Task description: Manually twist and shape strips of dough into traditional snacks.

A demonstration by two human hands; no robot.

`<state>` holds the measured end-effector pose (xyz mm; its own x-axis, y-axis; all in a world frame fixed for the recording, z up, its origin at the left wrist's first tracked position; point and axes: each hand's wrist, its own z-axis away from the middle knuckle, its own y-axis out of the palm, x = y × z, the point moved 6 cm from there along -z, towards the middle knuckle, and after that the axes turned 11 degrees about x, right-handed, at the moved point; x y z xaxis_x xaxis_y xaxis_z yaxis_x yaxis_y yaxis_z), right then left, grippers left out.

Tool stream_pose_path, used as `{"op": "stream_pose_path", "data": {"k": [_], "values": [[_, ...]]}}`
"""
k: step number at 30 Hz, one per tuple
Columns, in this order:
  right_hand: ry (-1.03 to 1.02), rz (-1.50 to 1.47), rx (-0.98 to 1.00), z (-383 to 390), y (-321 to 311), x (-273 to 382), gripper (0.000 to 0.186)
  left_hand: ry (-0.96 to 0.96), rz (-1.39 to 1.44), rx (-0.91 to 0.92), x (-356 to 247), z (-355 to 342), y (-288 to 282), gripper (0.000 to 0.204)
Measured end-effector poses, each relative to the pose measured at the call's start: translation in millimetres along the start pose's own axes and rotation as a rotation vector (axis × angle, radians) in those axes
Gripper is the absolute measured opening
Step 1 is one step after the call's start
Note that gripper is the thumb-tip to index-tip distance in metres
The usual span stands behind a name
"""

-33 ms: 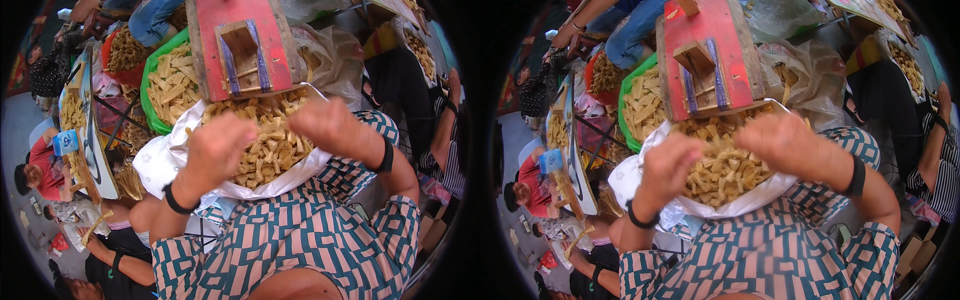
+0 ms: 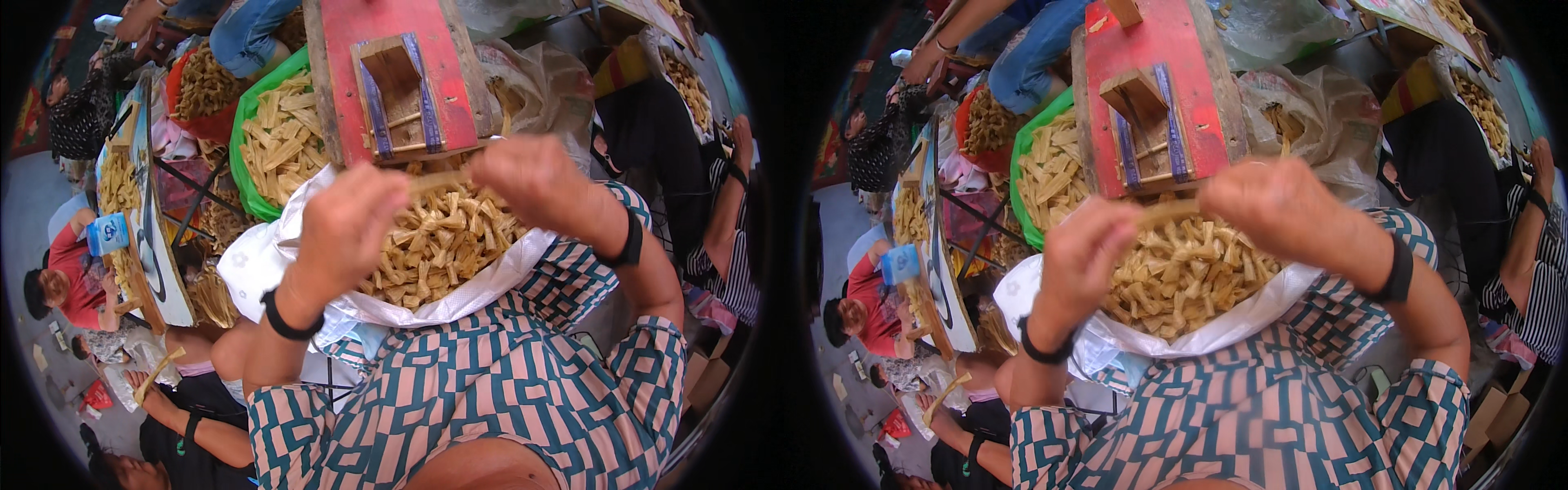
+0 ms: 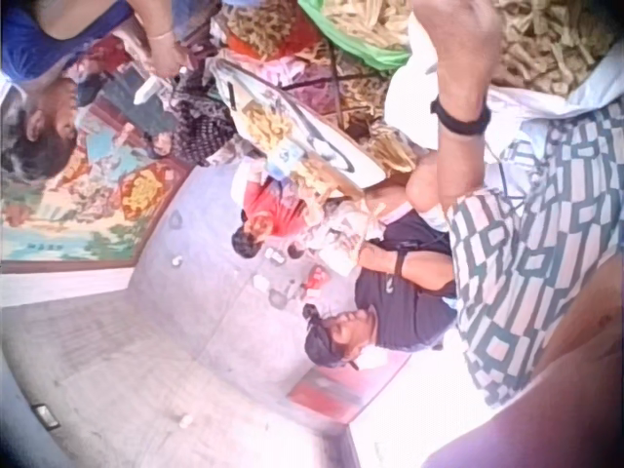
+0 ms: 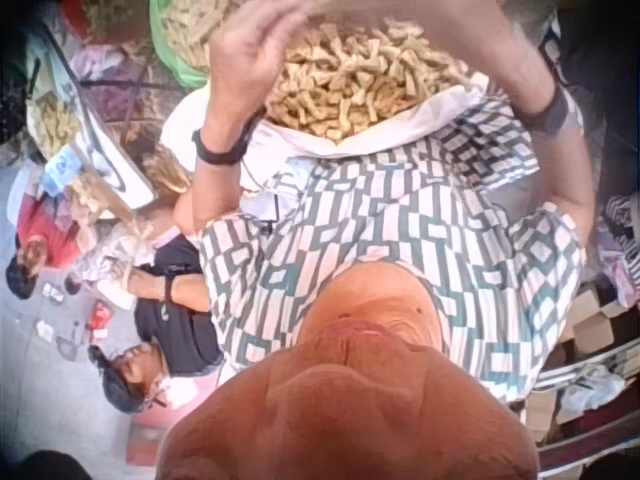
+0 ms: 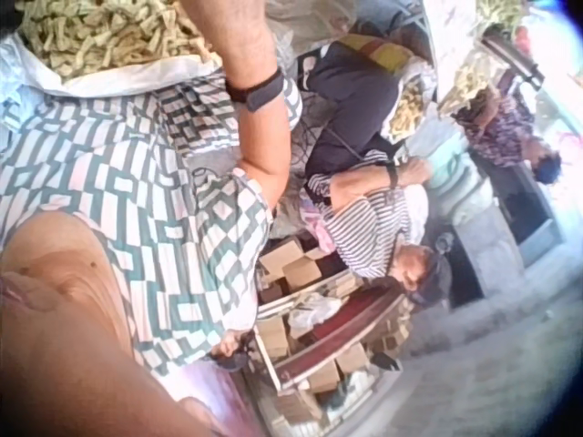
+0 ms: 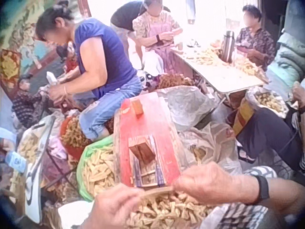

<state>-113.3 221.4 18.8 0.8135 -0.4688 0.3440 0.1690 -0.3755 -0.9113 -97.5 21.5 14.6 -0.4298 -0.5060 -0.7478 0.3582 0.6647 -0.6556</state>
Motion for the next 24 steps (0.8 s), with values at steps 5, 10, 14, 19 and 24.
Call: {"op": "stream_pose_path", "data": {"k": [5, 10, 14, 19, 24], "values": [[0.041, 0.101, -0.155, -38, -7, -57, 0.006, -0.237, 0.496, -0.176, 51, -44, -13, 0.014], [0.112, 0.148, -0.073, -40, 29, -87, 0.006, -0.344, 0.563, -0.205, 86, -51, 1, 0.016], [0.31, 0.007, -0.075, -6, 20, -104, 0.005, -0.413, 0.432, -0.155, 93, -23, -11, 0.017], [0.247, -0.496, -0.01, 7, 8, -52, 0.015, -0.045, 0.1, -0.134, 12, 3, -27, 0.021], [-0.148, 0.221, -0.071, -17, -14, 34, 0.017, -0.302, 0.811, 0.027, -4, 23, 2, 0.032]]}}
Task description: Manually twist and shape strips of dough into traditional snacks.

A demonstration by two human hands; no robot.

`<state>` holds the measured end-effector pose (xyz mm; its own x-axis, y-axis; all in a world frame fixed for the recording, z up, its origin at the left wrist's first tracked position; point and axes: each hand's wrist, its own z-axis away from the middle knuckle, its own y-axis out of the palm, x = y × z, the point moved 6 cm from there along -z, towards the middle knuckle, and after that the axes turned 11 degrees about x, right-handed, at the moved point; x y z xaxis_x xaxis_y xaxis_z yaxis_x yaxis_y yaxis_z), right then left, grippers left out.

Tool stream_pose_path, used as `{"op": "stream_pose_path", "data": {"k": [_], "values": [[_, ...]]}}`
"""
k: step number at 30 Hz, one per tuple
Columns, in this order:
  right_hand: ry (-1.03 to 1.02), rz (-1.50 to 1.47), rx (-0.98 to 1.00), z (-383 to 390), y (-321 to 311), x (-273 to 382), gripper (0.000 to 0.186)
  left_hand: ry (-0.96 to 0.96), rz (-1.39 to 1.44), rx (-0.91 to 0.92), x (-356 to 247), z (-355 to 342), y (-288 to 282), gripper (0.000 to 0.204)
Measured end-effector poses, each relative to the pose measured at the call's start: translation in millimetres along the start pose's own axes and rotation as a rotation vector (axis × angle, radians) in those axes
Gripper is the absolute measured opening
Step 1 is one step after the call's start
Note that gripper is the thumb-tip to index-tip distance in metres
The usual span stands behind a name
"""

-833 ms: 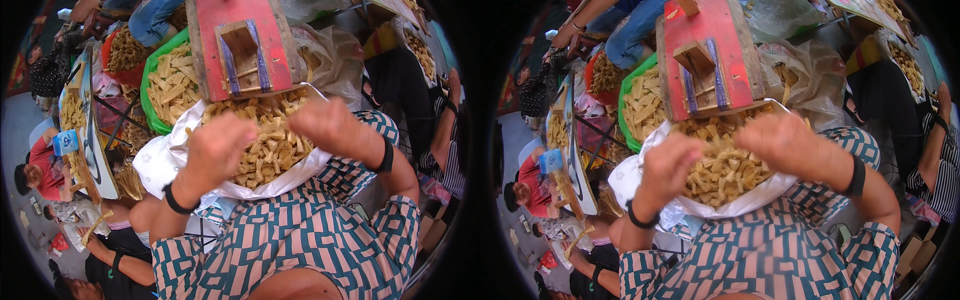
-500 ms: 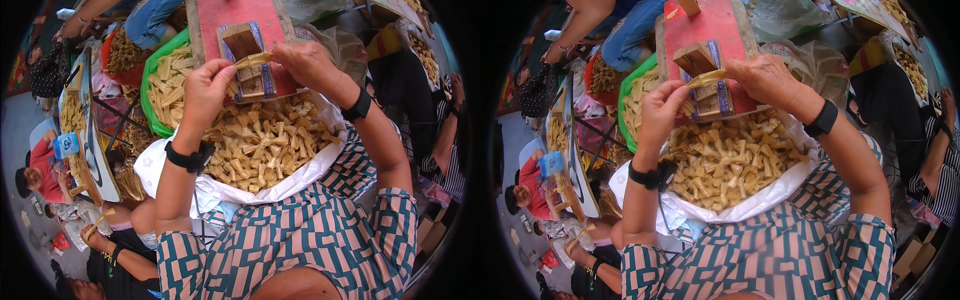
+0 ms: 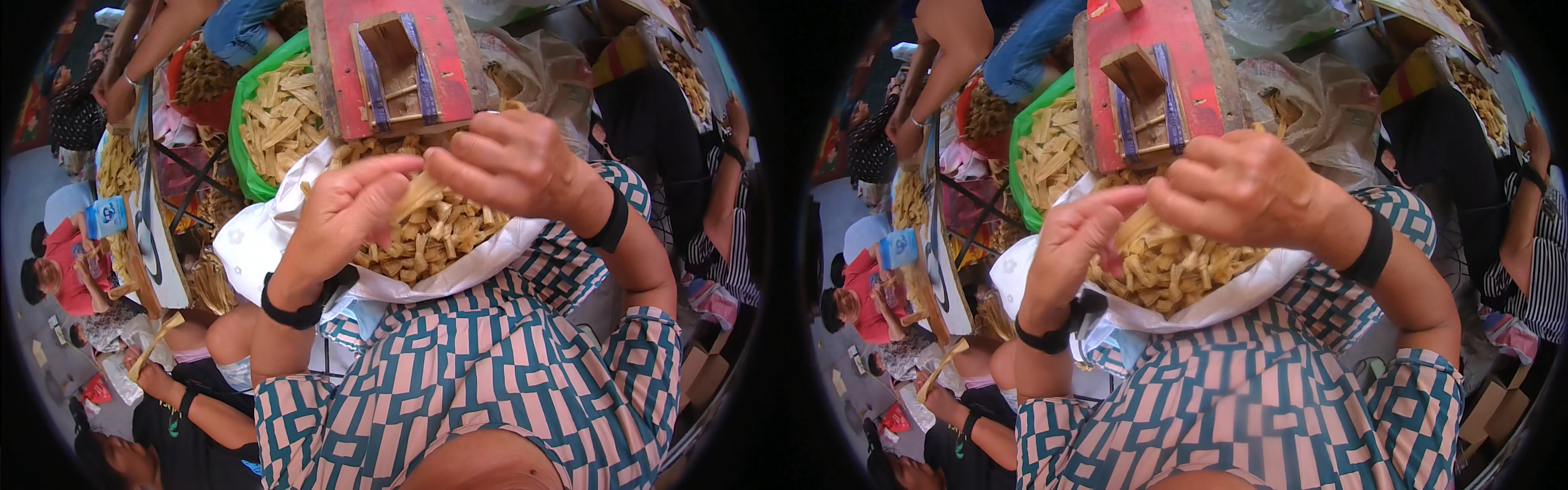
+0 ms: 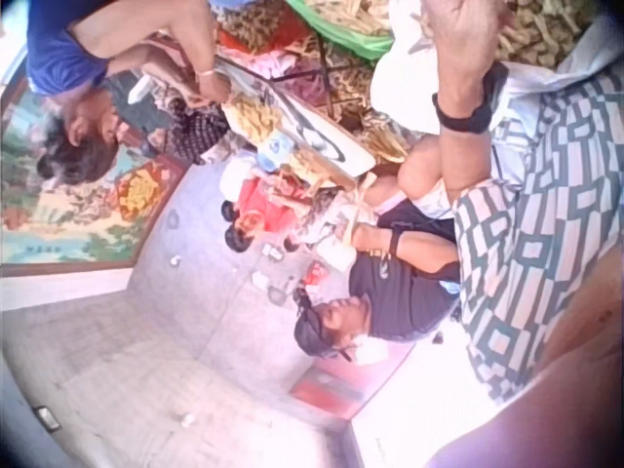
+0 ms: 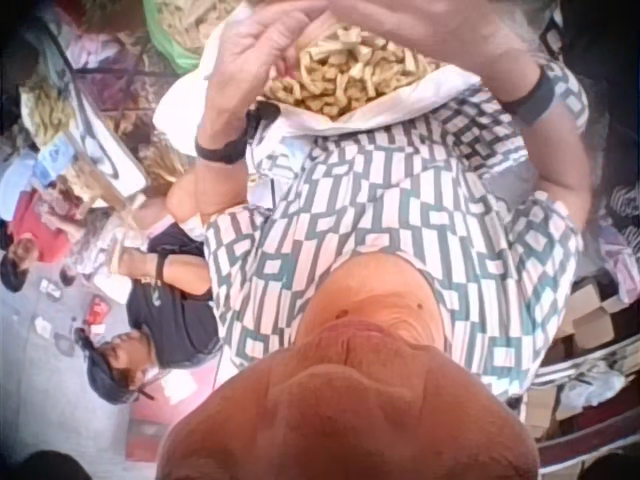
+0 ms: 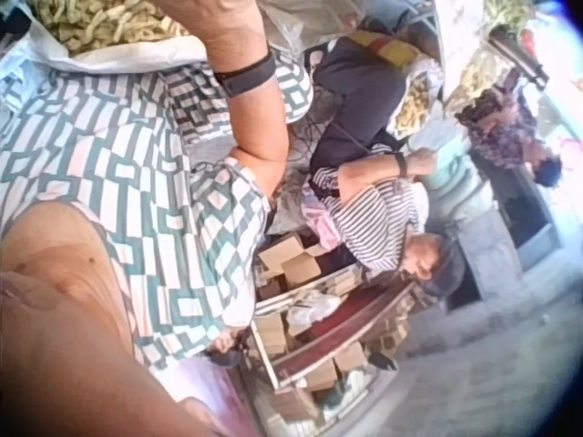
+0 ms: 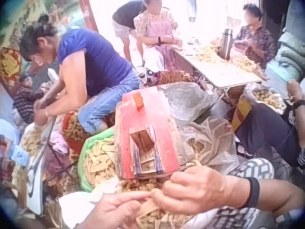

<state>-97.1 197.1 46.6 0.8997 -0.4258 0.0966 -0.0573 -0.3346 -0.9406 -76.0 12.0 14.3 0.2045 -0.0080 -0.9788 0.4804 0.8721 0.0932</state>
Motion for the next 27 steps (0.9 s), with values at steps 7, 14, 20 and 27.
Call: {"op": "stream_pose_path", "data": {"k": [7, 14, 20, 27], "values": [[-0.091, 0.064, -0.125, 6, -19, 21, 0.017, -0.171, 0.344, 0.265, 15, 40, 35, 0.024], [-0.061, -0.48, -0.199, 28, -37, 42, 0.011, 0.687, 0.572, 0.311, -51, 78, 39, 0.024], [0.121, -0.777, -0.046, 28, -29, 87, 0.01, 0.63, -0.633, 0.052, -67, 83, 66, 0.023], [0.555, -1.476, 0.238, 37, 1, 84, 0.019, 0.584, -1.209, -0.084, -36, 83, 93, 0.013]]}}
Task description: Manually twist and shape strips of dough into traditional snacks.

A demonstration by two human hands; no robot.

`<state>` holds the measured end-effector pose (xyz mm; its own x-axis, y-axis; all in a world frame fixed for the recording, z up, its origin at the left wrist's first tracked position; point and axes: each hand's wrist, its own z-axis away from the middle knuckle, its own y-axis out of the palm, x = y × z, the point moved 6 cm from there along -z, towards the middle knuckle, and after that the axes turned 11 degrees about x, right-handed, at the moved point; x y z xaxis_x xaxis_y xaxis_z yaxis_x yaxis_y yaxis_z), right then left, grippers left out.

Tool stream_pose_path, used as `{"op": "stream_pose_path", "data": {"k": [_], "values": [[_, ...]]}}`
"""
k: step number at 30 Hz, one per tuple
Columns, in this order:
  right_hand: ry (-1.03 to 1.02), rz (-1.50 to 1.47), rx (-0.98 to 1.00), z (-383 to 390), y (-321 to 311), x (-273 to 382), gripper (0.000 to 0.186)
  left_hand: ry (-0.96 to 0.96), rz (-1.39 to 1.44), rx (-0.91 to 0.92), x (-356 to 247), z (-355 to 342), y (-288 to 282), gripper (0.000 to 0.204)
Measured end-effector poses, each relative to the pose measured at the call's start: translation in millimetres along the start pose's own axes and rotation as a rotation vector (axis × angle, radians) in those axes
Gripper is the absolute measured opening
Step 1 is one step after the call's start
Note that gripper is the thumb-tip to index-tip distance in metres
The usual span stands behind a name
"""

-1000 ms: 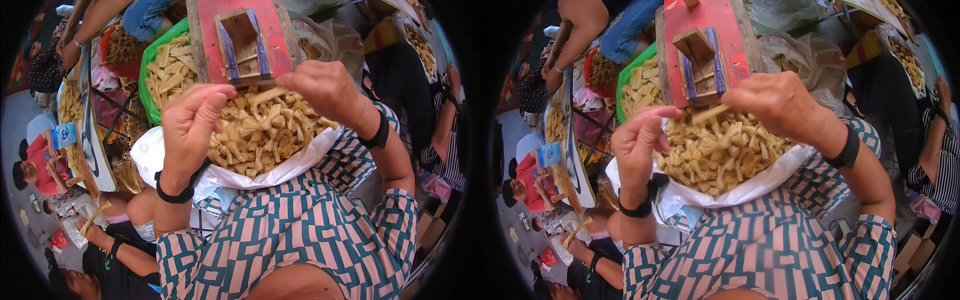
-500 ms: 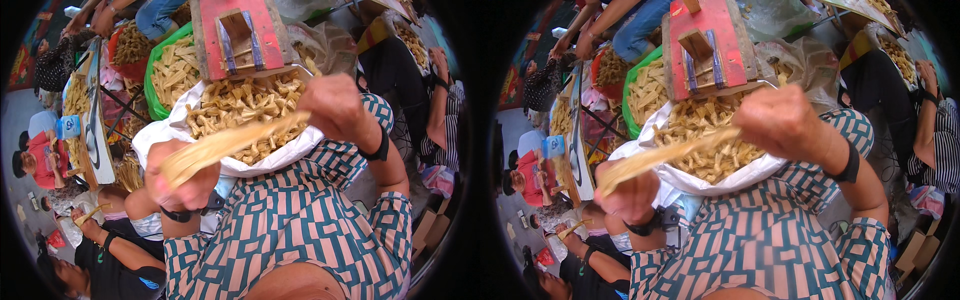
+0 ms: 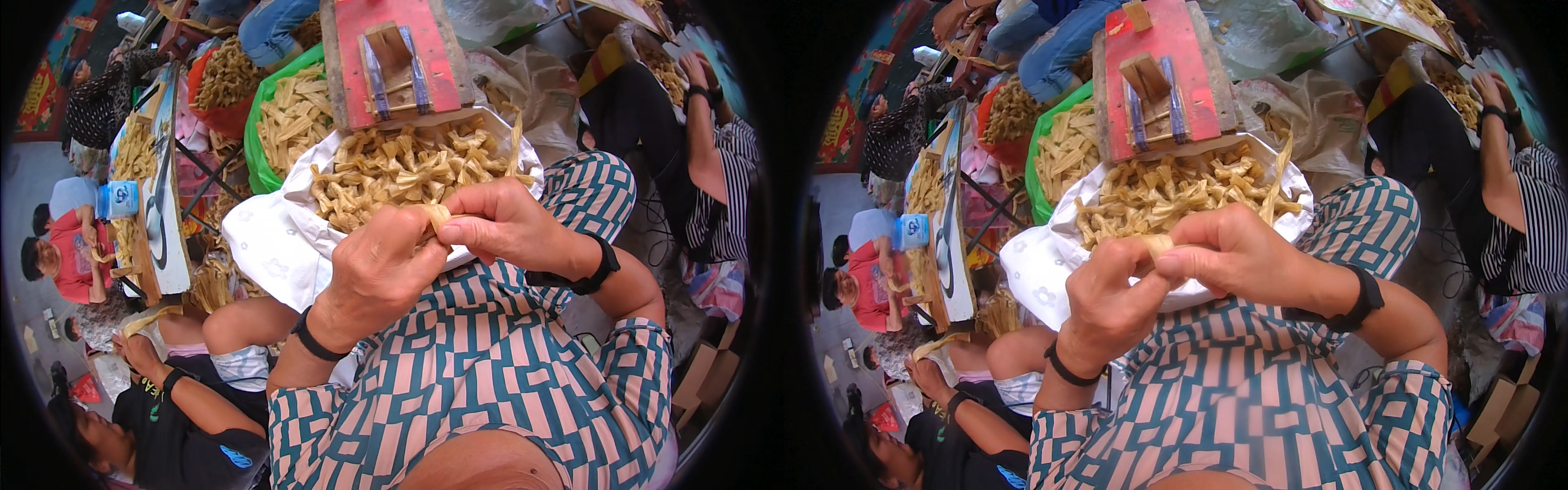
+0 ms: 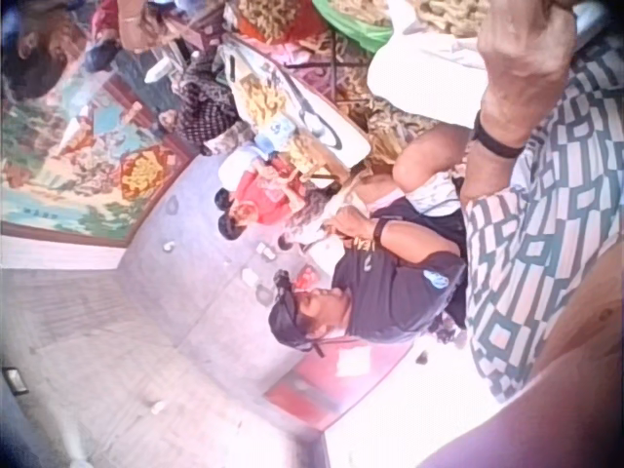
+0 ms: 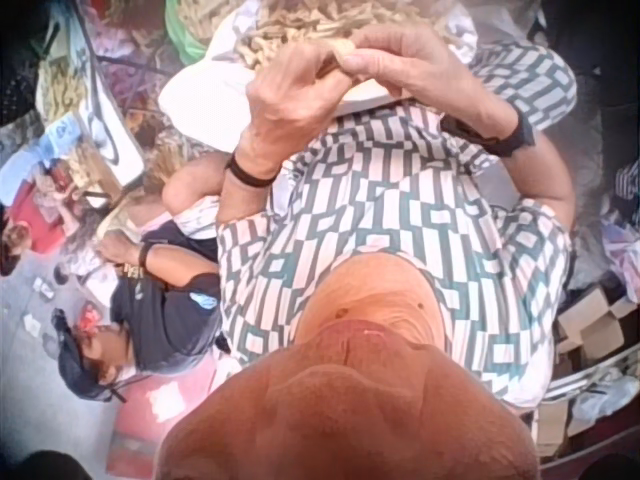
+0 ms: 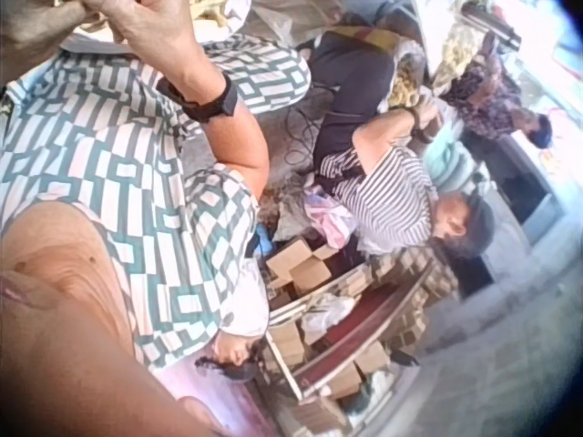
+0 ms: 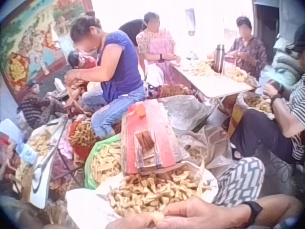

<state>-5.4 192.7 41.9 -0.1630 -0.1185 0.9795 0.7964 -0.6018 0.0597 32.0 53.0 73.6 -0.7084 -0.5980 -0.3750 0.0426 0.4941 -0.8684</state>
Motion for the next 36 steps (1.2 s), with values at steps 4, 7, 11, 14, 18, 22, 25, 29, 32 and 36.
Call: {"op": "stream_pose_path", "data": {"k": [4, 7, 11, 14, 18, 22, 25, 29, 32, 36], "values": [[0.001, -0.722, -0.078, -5, 0, -20, 0.013, -0.009, 0.051, -0.046, 2, -1, -2, 0.011], [-0.058, -0.844, -0.097, -7, 0, -13, 0.012, 0.038, -0.325, -0.331, -4, 2, -14, 0.012], [-0.122, -1.014, 0.205, -15, 9, -13, 0.009, -0.158, -0.164, -0.437, 3, 10, -14, 0.015], [0.032, -0.702, -0.012, -18, -9, -39, 0.016, -0.158, -0.152, -0.348, 22, 14, -4, 0.016], [0.021, -0.684, -0.1, -17, -16, -49, 0.032, -0.178, 0.011, -0.506, 32, 22, -1, 0.011], [-0.062, -0.531, -0.134, -20, -14, -35, 0.044, -0.143, -0.108, -0.182, 7, 10, 8, 0.016], [-0.074, -0.477, -0.072, -21, -10, -35, 0.053, -0.305, 0.419, -0.192, 36, 16, 20, 0.016], [-0.178, -0.112, -0.069, -21, -13, -25, 0.05, -0.582, 0.972, -0.067, 50, 17, 38, 0.009], [-0.089, -0.069, -0.09, -16, -20, -22, 0.049, -0.681, 1.267, -0.183, 72, 26, 46, 0.009], [-0.06, 0.064, -0.151, 0, -34, -18, 0.044, -0.73, 1.457, -0.427, 92, 40, 45, 0.008]]}}
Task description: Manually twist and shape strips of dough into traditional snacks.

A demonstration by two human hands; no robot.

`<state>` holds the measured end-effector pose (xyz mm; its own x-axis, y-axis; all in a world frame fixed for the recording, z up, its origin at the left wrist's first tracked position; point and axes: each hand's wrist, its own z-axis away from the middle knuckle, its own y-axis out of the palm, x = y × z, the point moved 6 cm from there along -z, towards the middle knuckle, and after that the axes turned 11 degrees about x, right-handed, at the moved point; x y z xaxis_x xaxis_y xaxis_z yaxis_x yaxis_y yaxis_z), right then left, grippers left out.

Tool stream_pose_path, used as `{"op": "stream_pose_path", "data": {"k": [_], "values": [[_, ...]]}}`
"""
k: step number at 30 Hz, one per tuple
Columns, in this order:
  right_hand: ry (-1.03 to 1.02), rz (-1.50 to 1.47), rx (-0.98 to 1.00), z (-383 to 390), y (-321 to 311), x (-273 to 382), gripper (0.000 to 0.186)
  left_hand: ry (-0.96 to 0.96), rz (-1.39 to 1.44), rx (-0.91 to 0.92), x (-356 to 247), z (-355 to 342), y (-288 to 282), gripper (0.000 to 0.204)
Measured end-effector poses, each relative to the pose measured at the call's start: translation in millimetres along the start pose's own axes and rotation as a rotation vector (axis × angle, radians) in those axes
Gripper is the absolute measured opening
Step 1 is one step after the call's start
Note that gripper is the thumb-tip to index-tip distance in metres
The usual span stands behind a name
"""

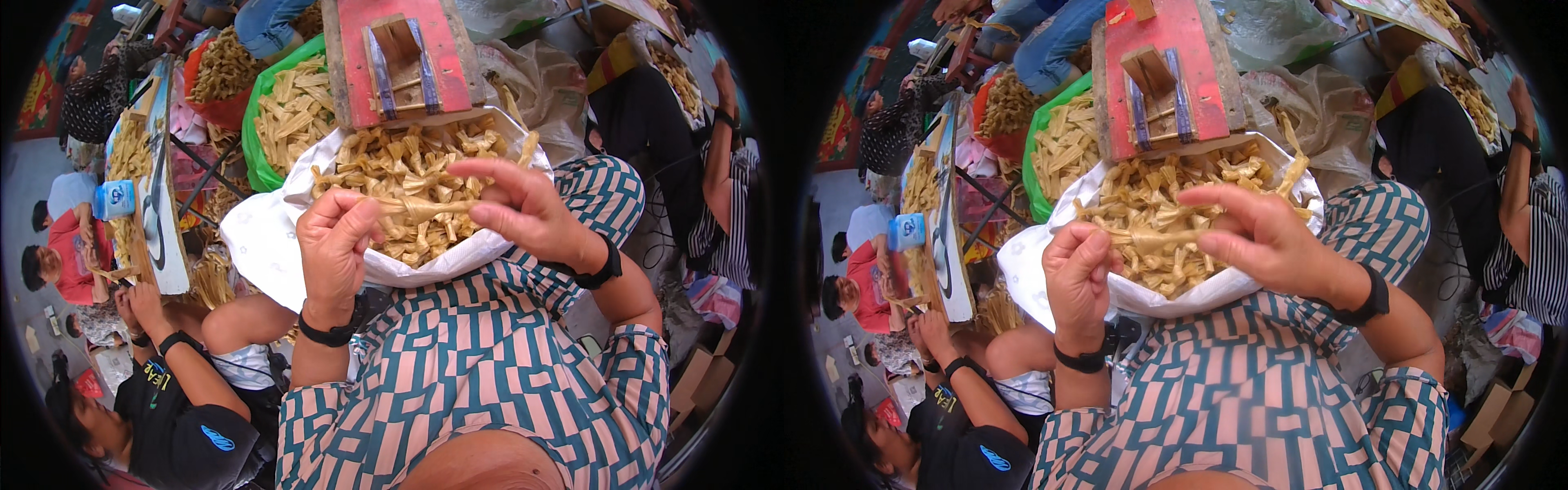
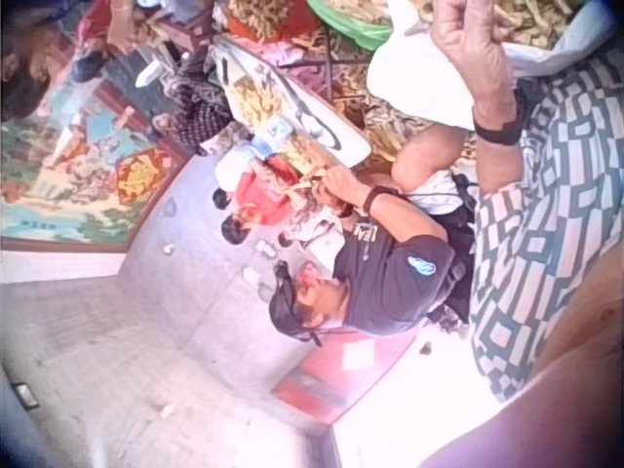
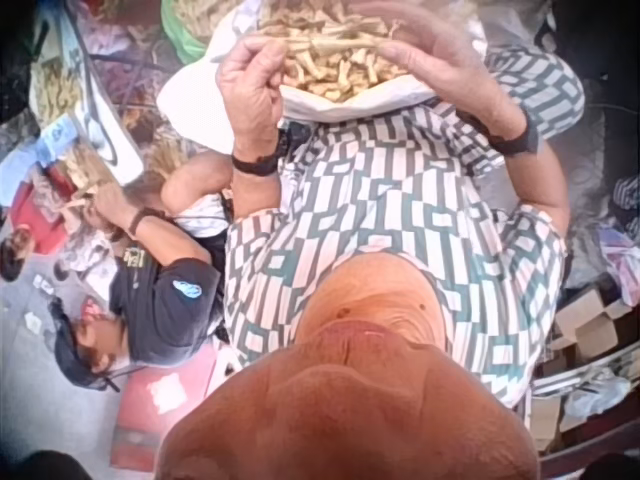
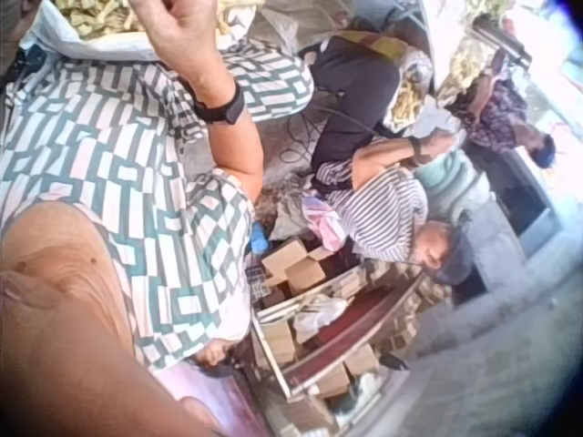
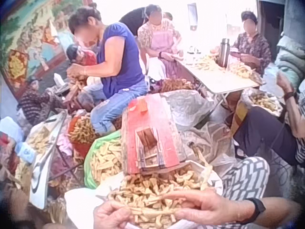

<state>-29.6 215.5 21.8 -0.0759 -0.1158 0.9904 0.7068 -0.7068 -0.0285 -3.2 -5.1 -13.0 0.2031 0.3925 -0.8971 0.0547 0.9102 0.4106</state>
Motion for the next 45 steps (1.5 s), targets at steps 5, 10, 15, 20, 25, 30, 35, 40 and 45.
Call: {"op": "stream_pose_path", "data": {"k": [5, 10, 15, 20, 25, 30, 35, 40, 45], "values": [[-0.361, 0.929, -0.032, 0, 10, 2, 0.022, -0.133, -0.082, 0.01, 18, -3, -14, 0.011], [-0.481, 1.307, -0.073, 5, 8, 8, 0.018, 0.168, -0.78, 0.09, -32, -12, -22, 0.033], [-0.638, 1.371, 0.029, 2, 23, 24, 0.02, 0.534, -1.358, 0.667, -30, -15, 69, 0.034], [-0.542, 1.257, 0.172, 20, 12, 10, 0.016, 0.495, -1.363, 0.833, -15, -6, 67, 0.015], [-0.41, 1.143, 0.121, 5, -16, -1, 0.005, 0.491, -1.556, 0.652, -20, -34, 52, 0.012], [-0.41, 1.15, -0.122, -65, -79, -7, 0.005, 0.453, -1.28, 0.378, -38, -114, 31, 0.02], [-0.49, 1.152, -0.283, -117, -112, -10, 0.007, 0.423, -1.292, 0.141, -40, -167, 13, 0.016], [-0.273, 1.328, -0.254, -119, -133, -56, 0.011, 0.373, -1.353, 0.048, -23, -168, -5, 0.018], [-0.113, 0.876, -0.222, -75, -126, -42, 0.009, 0.19, -1.234, 0.292, -37, -126, -4, 0.021]]}}
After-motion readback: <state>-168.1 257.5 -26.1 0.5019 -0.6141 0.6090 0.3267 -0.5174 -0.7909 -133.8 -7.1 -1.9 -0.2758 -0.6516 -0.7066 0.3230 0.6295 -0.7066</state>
